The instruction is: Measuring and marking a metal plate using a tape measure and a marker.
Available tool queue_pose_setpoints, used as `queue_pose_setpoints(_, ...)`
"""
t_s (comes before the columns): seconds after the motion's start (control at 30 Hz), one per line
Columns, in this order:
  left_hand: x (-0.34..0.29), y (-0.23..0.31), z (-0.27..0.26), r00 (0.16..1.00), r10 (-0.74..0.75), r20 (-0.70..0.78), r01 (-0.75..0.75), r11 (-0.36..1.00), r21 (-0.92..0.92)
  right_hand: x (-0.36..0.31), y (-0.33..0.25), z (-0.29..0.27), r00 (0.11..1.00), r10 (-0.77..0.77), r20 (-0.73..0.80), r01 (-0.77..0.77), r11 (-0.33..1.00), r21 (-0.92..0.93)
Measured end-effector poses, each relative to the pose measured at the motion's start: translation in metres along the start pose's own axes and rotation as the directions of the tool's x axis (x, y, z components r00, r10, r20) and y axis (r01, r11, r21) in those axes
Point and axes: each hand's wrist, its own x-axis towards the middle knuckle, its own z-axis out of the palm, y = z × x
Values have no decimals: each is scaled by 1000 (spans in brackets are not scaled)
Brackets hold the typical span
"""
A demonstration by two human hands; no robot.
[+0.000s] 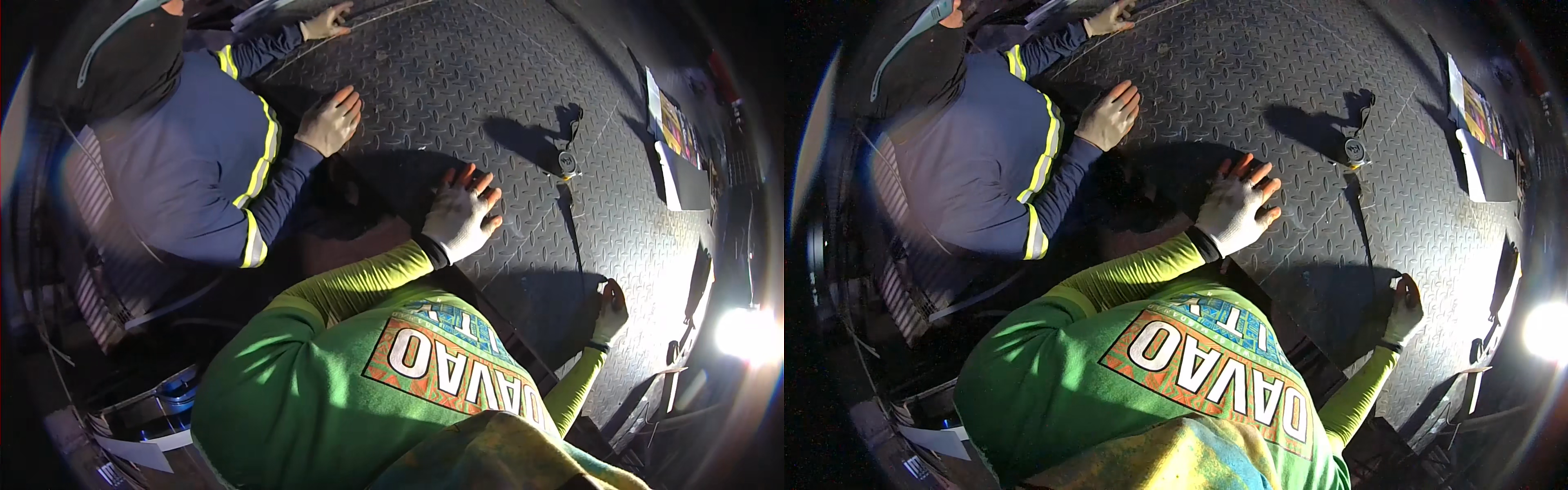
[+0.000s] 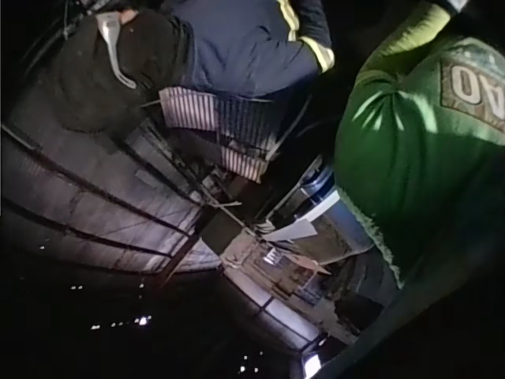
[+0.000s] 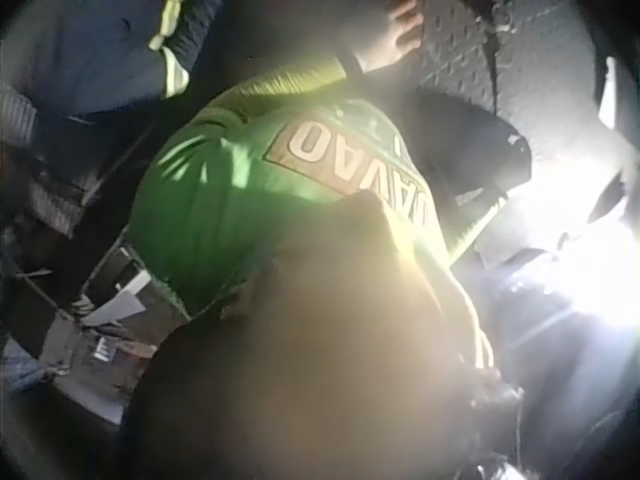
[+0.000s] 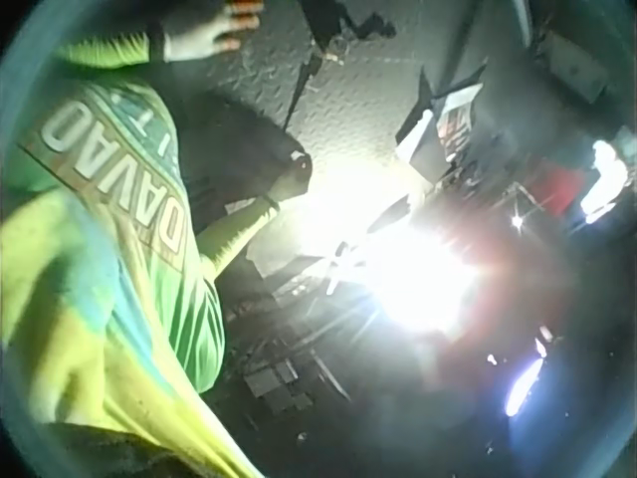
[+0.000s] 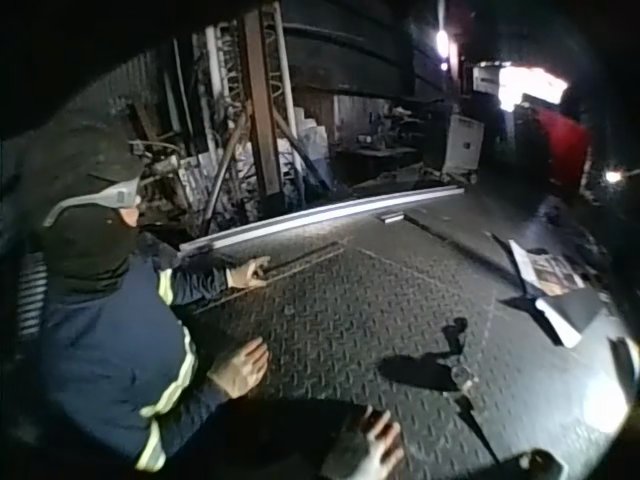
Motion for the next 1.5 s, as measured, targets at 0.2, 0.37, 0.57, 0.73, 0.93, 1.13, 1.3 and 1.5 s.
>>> queue_pose_setpoints(0.2,1,0,2,1000,5,11,-5,1000,13,3,8,0,1000,27,-5,-27,998,54)
queue_pose_setpoints(0.37,1,0,4,1000,11,-2,-11,1000,5,2,11,0,1000,17,3,-17,993,115)
queue_pose_setpoints(0.57,2,1,3,1000,2,14,-2,1000,-17,4,14,-2,999,42,28,-44,996,75)
queue_pose_setpoints(0.73,2,2,1,1000,12,-16,-12,1000,8,5,13,0,997,74,17,-75,994,80)
queue_pose_setpoints(0.93,2,4,2,1000,19,-14,-19,1000,7,1,5,-1,1000,-15,-13,15,999,50)
queue_pose_setpoints(1.13,2,2,5,999,20,-33,-20,1000,-2,2,4,0,999,-46,-21,46,999,14)
queue_pose_setpoints(1.3,0,3,7,998,0,-67,-2,1000,-29,4,8,-2,995,-98,-1,97,994,42)
queue_pose_setpoints(1.5,2,4,5,997,3,-77,-6,999,-38,4,7,-4,999,-51,5,50,997,54)
